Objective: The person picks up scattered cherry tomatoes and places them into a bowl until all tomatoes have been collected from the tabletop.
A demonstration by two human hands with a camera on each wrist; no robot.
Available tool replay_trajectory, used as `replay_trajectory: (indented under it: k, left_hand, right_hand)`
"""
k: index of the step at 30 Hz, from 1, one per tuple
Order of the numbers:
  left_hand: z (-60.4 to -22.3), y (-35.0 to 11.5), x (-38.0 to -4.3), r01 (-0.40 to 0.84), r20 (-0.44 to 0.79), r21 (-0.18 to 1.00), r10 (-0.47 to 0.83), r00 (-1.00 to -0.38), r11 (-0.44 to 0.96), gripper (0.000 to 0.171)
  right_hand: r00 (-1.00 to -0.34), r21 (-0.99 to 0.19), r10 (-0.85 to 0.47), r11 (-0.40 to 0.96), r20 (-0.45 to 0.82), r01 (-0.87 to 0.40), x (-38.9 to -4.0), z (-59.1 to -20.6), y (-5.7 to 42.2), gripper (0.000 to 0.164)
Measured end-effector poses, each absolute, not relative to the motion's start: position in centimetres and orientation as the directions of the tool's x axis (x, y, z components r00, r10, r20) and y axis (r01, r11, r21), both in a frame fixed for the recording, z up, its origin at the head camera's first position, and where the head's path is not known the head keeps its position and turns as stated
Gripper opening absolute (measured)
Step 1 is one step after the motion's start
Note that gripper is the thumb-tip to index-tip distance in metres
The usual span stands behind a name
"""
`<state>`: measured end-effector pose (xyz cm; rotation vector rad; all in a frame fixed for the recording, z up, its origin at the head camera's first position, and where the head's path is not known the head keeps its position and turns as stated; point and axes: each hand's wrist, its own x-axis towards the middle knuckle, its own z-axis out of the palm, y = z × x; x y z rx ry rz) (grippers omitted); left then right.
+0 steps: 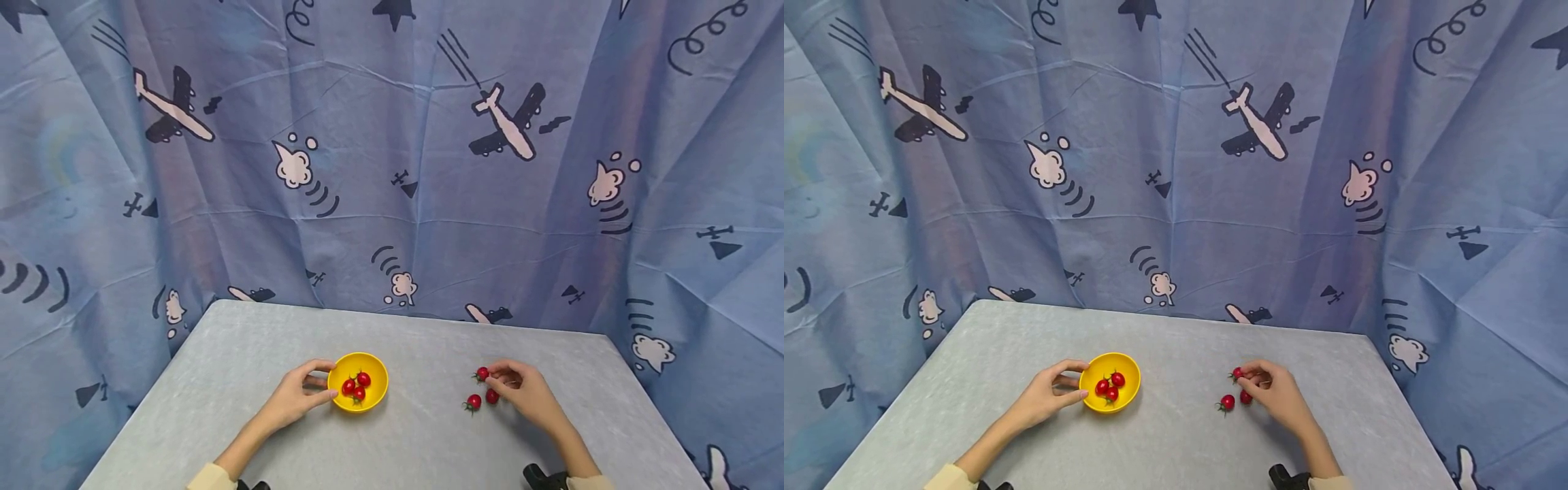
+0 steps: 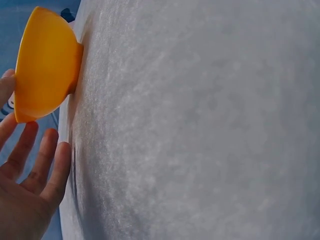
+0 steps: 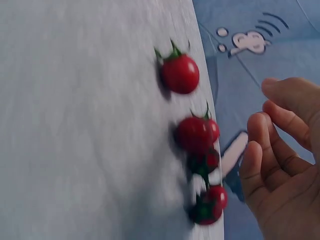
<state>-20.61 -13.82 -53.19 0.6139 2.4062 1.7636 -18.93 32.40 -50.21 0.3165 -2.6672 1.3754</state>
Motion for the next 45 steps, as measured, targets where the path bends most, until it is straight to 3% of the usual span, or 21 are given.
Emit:
replay_trajectory:
  k: [14, 25, 38, 45]
  left_hand:
    - [-53.3, -13.8, -20.7, 0.263, 0.165, 0.936, 0.369, -0.915, 0.235, 0.048]
    - [-53.6, -13.7, -20.8, 0.265, 0.163, 0.931, 0.363, -0.917, 0.251, 0.048]
    - [-53.2, -13.7, -20.6, 0.261, 0.152, 0.929, 0.370, -0.916, 0.264, 0.048]
    - [-52.9, -13.6, -20.5, 0.259, 0.154, 0.931, 0.368, -0.917, 0.256, 0.048]
  right_hand:
    - [-0.973, -0.752, -0.044, 0.627, 0.228, -0.205, -17.6, -50.5, 37.5, 0.019]
    - [-0.984, -0.709, 0.020, 0.696, 0.177, -0.114, -17.2, -51.7, 38.7, 0.020]
    - [-0.996, -0.686, 0.087, 0.725, -0.001, 0.064, -18.0, -51.6, 38.2, 0.063]
    - [-0.995, -0.702, 0.098, 0.706, -0.034, 0.094, -18.6, -51.4, 37.9, 0.063]
